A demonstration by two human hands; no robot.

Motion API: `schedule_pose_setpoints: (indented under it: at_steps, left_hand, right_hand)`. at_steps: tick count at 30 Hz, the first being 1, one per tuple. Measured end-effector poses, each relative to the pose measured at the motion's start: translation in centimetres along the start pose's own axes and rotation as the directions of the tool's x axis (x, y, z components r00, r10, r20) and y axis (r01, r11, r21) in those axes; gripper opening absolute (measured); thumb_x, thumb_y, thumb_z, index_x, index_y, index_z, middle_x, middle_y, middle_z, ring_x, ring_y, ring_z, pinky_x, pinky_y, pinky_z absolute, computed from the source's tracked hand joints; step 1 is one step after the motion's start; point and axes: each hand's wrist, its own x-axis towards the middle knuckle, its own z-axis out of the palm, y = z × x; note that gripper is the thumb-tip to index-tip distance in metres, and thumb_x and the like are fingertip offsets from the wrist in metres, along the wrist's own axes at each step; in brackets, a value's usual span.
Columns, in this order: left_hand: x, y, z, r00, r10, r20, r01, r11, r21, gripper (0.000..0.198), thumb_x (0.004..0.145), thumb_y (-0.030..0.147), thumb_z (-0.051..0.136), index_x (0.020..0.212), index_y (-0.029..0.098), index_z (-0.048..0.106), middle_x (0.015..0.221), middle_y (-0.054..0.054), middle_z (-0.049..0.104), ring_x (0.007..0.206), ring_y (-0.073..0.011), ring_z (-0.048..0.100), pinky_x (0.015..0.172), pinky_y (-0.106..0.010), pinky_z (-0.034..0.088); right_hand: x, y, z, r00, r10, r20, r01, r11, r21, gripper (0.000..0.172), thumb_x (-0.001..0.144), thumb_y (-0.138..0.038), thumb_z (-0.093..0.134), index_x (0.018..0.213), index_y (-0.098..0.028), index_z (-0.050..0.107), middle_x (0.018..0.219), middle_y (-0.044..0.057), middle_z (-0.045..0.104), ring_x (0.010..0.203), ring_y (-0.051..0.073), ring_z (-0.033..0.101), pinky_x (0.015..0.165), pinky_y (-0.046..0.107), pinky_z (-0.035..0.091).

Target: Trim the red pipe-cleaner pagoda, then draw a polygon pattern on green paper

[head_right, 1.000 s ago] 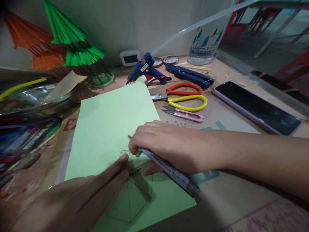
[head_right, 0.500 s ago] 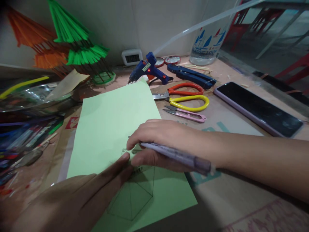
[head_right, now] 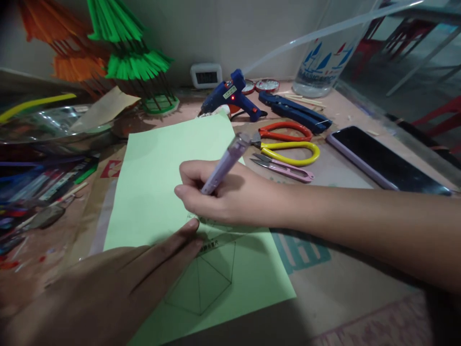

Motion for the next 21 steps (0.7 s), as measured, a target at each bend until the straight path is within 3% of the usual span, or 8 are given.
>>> schedule_pose_setpoints:
  at_steps: [5,10,17,21]
  left_hand:
    - [-0.3,0.2,0.6,1.000,0.000,0.031,-0.001,1.000,0.018,0.066,0.093,0.002,0.031,0.150,0.021,0.056,0.144,-0.005,0.069,0.083,-0.0189,0.074,0.062,-0.032,0.057]
    - [-0.1,0.0,0.8,0.999,0.013,-0.040,-0.014,0.999,-0.038,0.060,0.098,0.005,0.026,0.144,0.019,0.062,0.135,-0.005,0.074,0.079,-0.0181,0.075,0.060,-0.028,0.056]
    - [0.0,-0.1,-0.4,0.993,0.034,0.110,-0.037,0.999,0.022,0.065,0.097,0.001,0.026,0.151,0.020,0.054,0.143,-0.005,0.070,0.089,-0.0185,0.076,0.068,-0.028,0.060]
    - [-0.1,-0.1,-0.2,0.995,0.048,0.086,-0.050,0.998,0.031,0.062,0.098,0.004,0.027,0.152,0.018,0.054,0.145,-0.006,0.068,0.086,-0.0198,0.076,0.063,-0.031,0.058]
  right_hand:
    - [-0.2,0.2,0.3,0.998,-0.010,0.055,0.010,1.000,0.012,0.031,0.098,-0.027,0.055,0.071,-0.022,0.042,0.063,-0.007,0.042,0.054,0.008,0.039,0.052,0.024,0.028]
    - [-0.3,0.0,0.1,0.996,0.037,0.077,-0.036,0.999,-0.026,0.030,0.100,-0.030,0.054,0.073,-0.021,0.045,0.064,-0.007,0.047,0.055,0.008,0.041,0.054,0.025,0.027]
    - [-0.1,0.4,0.1,0.996,-0.038,0.078,0.039,0.999,-0.015,0.030,0.099,-0.029,0.054,0.072,-0.020,0.047,0.061,-0.007,0.046,0.052,0.007,0.042,0.051,0.023,0.029]
    - [-0.1,0.5,0.4,0.997,-0.057,0.043,0.057,0.998,-0.008,0.030,0.098,-0.026,0.055,0.070,-0.021,0.044,0.061,-0.008,0.044,0.053,0.007,0.041,0.050,0.022,0.029]
